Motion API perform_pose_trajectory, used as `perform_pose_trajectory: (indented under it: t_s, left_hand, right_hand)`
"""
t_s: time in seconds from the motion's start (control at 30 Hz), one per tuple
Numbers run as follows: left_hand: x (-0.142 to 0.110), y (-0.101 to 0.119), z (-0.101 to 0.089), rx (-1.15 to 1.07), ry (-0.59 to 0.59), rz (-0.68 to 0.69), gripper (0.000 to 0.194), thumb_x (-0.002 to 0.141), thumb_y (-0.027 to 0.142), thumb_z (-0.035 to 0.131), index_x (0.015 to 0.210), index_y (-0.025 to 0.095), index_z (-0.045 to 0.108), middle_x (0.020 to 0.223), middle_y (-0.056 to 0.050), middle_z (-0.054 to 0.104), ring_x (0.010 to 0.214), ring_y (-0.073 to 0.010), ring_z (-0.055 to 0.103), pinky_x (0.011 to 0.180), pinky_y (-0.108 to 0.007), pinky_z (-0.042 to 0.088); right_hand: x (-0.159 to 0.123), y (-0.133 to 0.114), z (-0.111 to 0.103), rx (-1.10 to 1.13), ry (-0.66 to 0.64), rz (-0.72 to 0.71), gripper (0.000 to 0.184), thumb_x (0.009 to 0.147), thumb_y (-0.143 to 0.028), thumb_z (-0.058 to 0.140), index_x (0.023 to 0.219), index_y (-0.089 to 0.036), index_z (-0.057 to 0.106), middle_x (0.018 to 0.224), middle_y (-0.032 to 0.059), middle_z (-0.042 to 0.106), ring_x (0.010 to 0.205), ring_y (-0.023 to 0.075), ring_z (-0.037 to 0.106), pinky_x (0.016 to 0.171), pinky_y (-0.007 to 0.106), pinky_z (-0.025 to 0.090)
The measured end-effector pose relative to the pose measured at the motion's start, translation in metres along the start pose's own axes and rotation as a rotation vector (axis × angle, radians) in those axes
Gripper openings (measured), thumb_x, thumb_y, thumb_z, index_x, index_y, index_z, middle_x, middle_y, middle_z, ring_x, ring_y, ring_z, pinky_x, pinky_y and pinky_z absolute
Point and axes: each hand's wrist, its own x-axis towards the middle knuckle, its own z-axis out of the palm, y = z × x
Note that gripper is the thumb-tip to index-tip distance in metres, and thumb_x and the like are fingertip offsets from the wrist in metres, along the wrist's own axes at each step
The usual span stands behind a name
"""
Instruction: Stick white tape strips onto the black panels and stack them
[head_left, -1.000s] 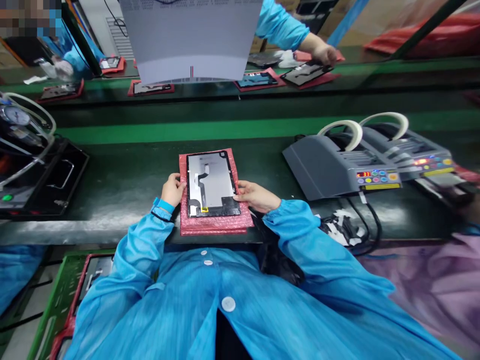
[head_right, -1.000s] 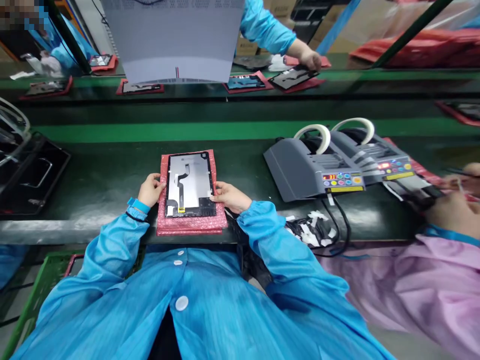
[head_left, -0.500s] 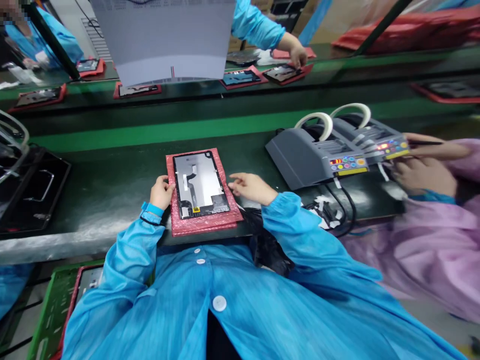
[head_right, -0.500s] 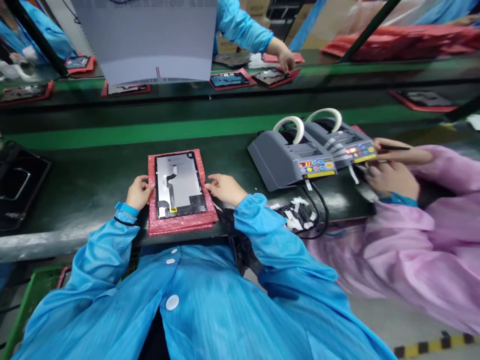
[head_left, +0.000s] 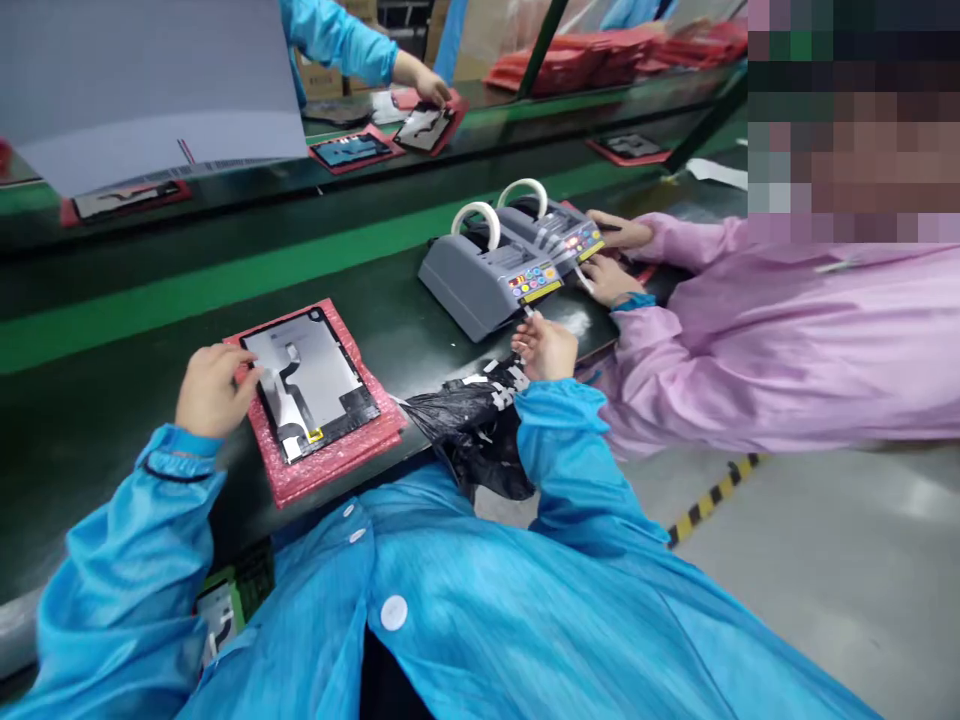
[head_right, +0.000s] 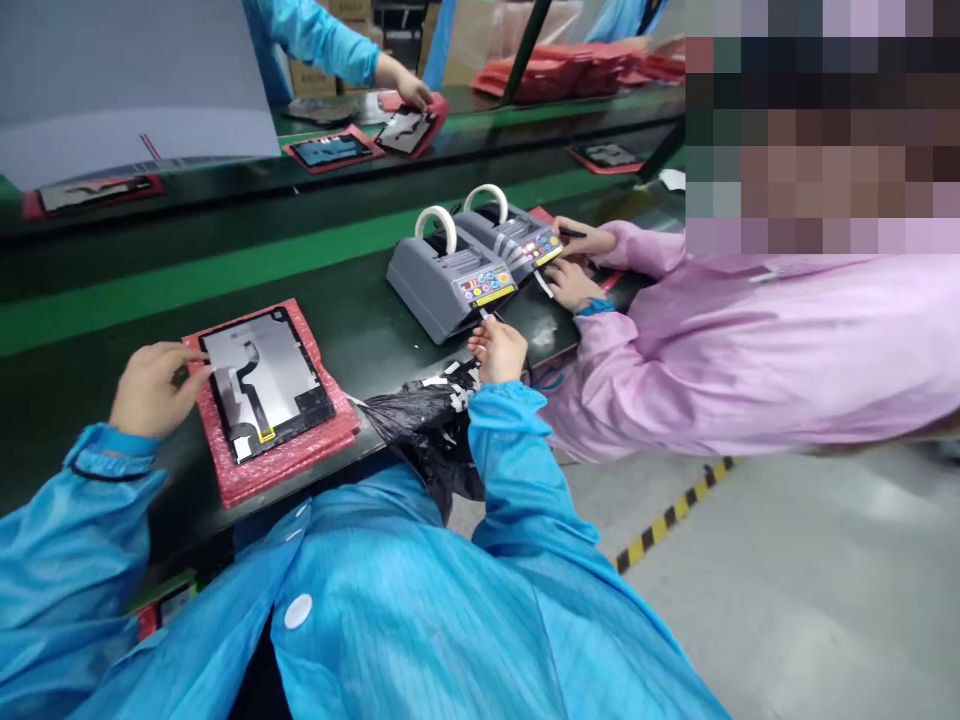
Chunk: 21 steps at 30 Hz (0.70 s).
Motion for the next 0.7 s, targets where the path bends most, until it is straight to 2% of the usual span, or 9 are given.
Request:
perform_pose_trajectory:
  t_s: [0.07, 0.13, 0.2, 0.27, 0.33, 0.4, 0.47, 0.6, 0.7]
  left_hand:
    - [0.005, -0.001, 0.011, -0.027, -0.051, 0.042, 0.018, 0.073, 0.036, 0.05, 0.075, 0.024, 0.064, 0.091, -0.007, 0.066, 0.093, -0.0261, 0.056, 0.095, -0.046, 0.039]
    - [0.007, -0.005, 0.023, -0.043, -0.132, 0.077, 0.022, 0.077, 0.033, 0.047, 0.08, 0.024, 0.067, 0.1, -0.007, 0.067, 0.101, -0.0261, 0.053, 0.099, -0.047, 0.035]
    - [0.006, -0.012, 0.033, -0.057, -0.231, 0.109, 0.027, 0.081, 0.031, 0.045, 0.089, 0.023, 0.069, 0.111, -0.007, 0.066, 0.11, -0.026, 0.049, 0.102, -0.047, 0.031]
    - [0.006, -0.018, 0.04, -0.073, -0.319, 0.111, 0.029, 0.081, 0.03, 0.047, 0.098, 0.023, 0.069, 0.12, -0.006, 0.063, 0.12, -0.0268, 0.043, 0.105, -0.047, 0.026]
    - [0.007, -0.022, 0.044, -0.099, -0.368, 0.088, 0.029, 0.08, 0.031, 0.052, 0.103, 0.024, 0.068, 0.125, -0.006, 0.06, 0.126, -0.0282, 0.037, 0.107, -0.049, 0.02]
    - [0.007, -0.025, 0.046, -0.141, -0.382, 0.073, 0.03, 0.077, 0.033, 0.058, 0.104, 0.026, 0.068, 0.126, -0.006, 0.06, 0.129, -0.0295, 0.034, 0.109, -0.051, 0.015]
    - [0.008, -0.029, 0.047, -0.182, -0.386, 0.085, 0.033, 0.074, 0.037, 0.063, 0.105, 0.028, 0.068, 0.127, -0.005, 0.059, 0.129, -0.0306, 0.033, 0.109, -0.052, 0.013]
    - [0.006, -0.036, 0.049, -0.159, -0.389, 0.152, 0.04, 0.075, 0.043, 0.064, 0.112, 0.029, 0.065, 0.131, -0.005, 0.056, 0.128, -0.032, 0.033, 0.108, -0.053, 0.012]
    - [0.004, -0.042, 0.054, -0.095, -0.387, 0.218, 0.043, 0.079, 0.048, 0.058, 0.118, 0.029, 0.061, 0.134, -0.006, 0.053, 0.127, -0.0317, 0.034, 0.107, -0.054, 0.013]
  right_hand:
    - [-0.001, -0.001, 0.003, -0.093, 0.098, -0.091, 0.024, 0.076, -0.029, 0.06, 0.059, -0.02, 0.045, 0.049, -0.0049, 0.046, 0.041, 0.0066, 0.044, 0.042, 0.02, 0.043]
    - [-0.01, 0.0, 0.002, -0.176, 0.183, -0.246, 0.025, 0.075, -0.026, 0.059, 0.056, -0.022, 0.044, 0.049, -0.0048, 0.044, 0.04, 0.0073, 0.042, 0.042, 0.021, 0.04]
    - [-0.026, 0.002, 0.003, -0.184, 0.171, -0.404, 0.023, 0.074, -0.029, 0.058, 0.056, -0.023, 0.045, 0.05, -0.0036, 0.046, 0.041, 0.0083, 0.041, 0.041, 0.022, 0.037]
    - [-0.047, 0.005, 0.01, -0.166, -0.018, -0.456, 0.02, 0.072, -0.036, 0.061, 0.06, -0.023, 0.05, 0.052, -0.0024, 0.049, 0.043, 0.0092, 0.042, 0.041, 0.023, 0.036]
    - [-0.069, 0.01, 0.031, -0.197, -0.33, -0.394, 0.023, 0.069, -0.043, 0.063, 0.066, -0.022, 0.054, 0.055, -0.0017, 0.053, 0.045, 0.0095, 0.045, 0.043, 0.023, 0.037]
    - [-0.089, 0.016, 0.066, -0.278, -0.65, -0.306, 0.027, 0.07, -0.047, 0.063, 0.068, -0.021, 0.056, 0.055, -0.0018, 0.053, 0.047, 0.0094, 0.046, 0.045, 0.022, 0.038]
    - [-0.102, 0.023, 0.109, -0.375, -0.88, -0.295, 0.024, 0.074, -0.042, 0.06, 0.068, -0.019, 0.057, 0.053, -0.0026, 0.052, 0.049, 0.0092, 0.045, 0.049, 0.022, 0.038]
    - [-0.117, 0.039, 0.189, -0.677, -1.097, -0.392, 0.015, 0.077, -0.022, 0.056, 0.063, -0.017, 0.056, 0.056, -0.0021, 0.054, 0.057, 0.0108, 0.048, 0.058, 0.024, 0.039]
    - [-0.125, 0.046, 0.219, -0.924, -1.151, -0.428, 0.014, 0.081, -0.02, 0.053, 0.069, -0.015, 0.06, 0.065, 0.0013, 0.061, 0.064, 0.0129, 0.053, 0.063, 0.025, 0.04]
